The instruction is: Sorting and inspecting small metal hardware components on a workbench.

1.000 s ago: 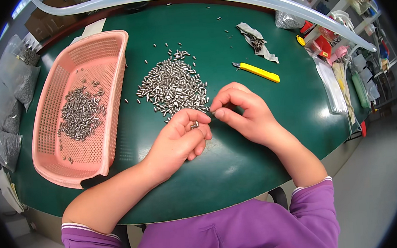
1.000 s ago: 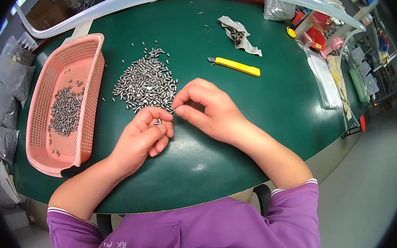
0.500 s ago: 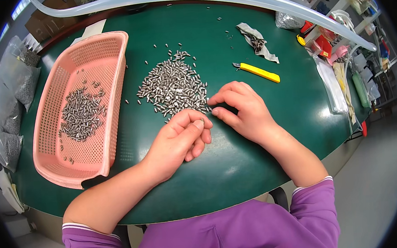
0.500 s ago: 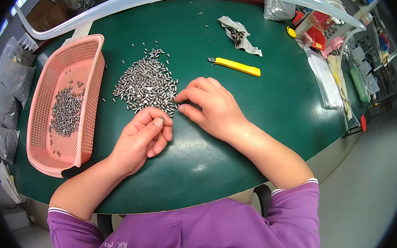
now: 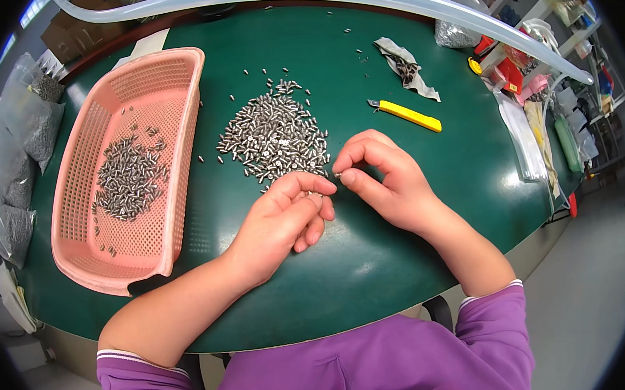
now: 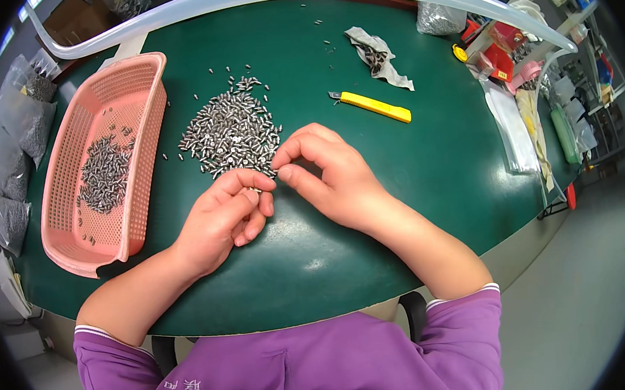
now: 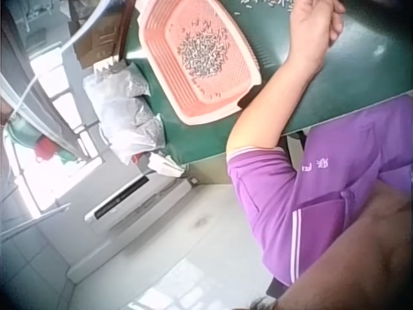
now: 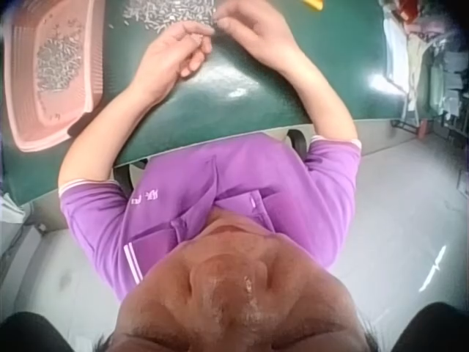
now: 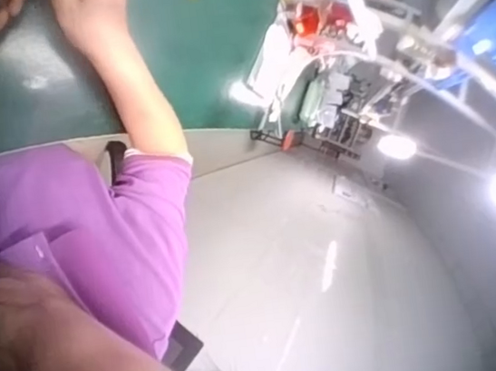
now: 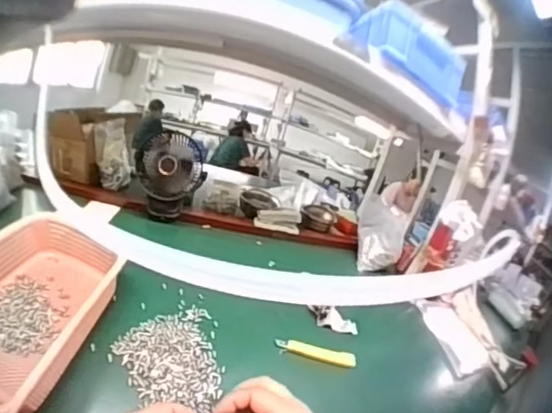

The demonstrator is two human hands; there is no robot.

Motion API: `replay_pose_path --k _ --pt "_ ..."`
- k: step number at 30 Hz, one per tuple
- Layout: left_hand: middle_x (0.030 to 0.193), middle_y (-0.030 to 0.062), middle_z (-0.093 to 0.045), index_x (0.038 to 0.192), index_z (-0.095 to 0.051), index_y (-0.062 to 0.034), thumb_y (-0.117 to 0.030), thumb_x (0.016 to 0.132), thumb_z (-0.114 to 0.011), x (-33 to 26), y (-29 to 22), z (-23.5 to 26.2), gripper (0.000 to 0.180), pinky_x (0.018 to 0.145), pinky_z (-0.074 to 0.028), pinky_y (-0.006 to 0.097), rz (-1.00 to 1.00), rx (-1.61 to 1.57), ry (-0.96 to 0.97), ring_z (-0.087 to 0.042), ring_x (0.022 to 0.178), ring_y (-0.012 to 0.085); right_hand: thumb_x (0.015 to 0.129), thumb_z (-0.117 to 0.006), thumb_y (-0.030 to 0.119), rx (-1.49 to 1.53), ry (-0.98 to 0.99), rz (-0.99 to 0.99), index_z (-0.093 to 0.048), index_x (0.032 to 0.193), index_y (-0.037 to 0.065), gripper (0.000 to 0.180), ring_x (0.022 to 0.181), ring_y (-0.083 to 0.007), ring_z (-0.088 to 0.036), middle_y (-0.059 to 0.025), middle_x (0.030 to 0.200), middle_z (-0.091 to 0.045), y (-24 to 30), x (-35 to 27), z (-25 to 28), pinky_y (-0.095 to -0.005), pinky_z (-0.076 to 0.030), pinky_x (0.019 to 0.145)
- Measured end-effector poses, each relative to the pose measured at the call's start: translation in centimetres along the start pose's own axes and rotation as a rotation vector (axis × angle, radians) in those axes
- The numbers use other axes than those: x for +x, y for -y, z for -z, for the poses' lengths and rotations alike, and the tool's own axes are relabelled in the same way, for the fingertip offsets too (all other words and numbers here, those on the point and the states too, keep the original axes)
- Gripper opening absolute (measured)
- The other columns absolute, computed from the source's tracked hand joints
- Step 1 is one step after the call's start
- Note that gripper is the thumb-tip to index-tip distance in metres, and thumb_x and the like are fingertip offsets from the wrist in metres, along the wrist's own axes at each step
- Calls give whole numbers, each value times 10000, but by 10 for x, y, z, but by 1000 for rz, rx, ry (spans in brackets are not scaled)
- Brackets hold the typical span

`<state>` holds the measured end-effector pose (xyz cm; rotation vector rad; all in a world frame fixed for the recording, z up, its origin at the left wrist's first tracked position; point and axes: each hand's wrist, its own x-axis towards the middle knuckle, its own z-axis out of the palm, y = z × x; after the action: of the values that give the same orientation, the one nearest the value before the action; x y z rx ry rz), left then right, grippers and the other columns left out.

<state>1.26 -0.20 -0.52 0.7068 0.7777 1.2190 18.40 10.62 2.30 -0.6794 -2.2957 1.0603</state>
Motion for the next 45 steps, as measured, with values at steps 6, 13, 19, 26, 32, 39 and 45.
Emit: replay_pose_path --k 6,13,19,26,32,39,45 --pt "855 39 -569 1123 -512 -58 -123 954 -540 1 -1 -4 183 513 -368 183 29 65 -32 -467 619 46 858 -654 74 148 100 105 -628 939 68 86 978 -176 -561 -61 1000 -558 0 -4 -6 -295 -481 819" --pt "848 29 -566 1070 -522 -59 -148 977 -507 1 2 -1 131 506 -363 182 -18 58 0 -455 604 44 824 -639 6 25 16 73 -619 984 34 164 959 -185 -567 -74 989 -576 -2 -1 -1 -300 -478 828" --pt "838 40 -560 1051 -539 -44 -185 1009 -424 2 2 -1 187 481 -352 181 -26 72 -10 -452 586 54 777 -664 24 -350 -45 214 -660 948 92 184 918 -233 -567 -58 947 -581 -18 2 -2 -336 -478 788" --pt "837 67 -565 1062 -549 -20 -224 1023 -376 2 -1 -2 270 478 -346 190 30 42 -28 -452 582 77 735 -709 63 -458 3 273 -659 909 103 186 882 -239 -564 -39 920 -579 -19 4 -1 -353 -474 761" --pt "851 66 -564 1077 -536 -28 -223 1017 -390 1 1 -2 251 475 -345 193 -1 -7 -27 -451 581 77 739 -699 79 -535 36 289 -606 837 85 135 875 -251 -556 -49 926 -578 -13 3 1 -366 -465 748" --pt "855 58 -562 1054 -517 -49 -169 998 -434 2 -1 -3 156 467 -331 179 18 87 -38 -444 576 64 775 -689 84 -337 26 197 -570 850 80 140 884 -253 -556 -52 912 -577 -10 2 1 -353 -453 784" --pt "828 13 -563 998 -493 -84 -170 952 -551 1 -2 -3 113 483 -356 190 63 114 -1 -479 604 49 782 -705 105 -158 27 306 -602 847 84 123 845 -246 -580 -37 857 -613 2 0 0 -354 -456 784"
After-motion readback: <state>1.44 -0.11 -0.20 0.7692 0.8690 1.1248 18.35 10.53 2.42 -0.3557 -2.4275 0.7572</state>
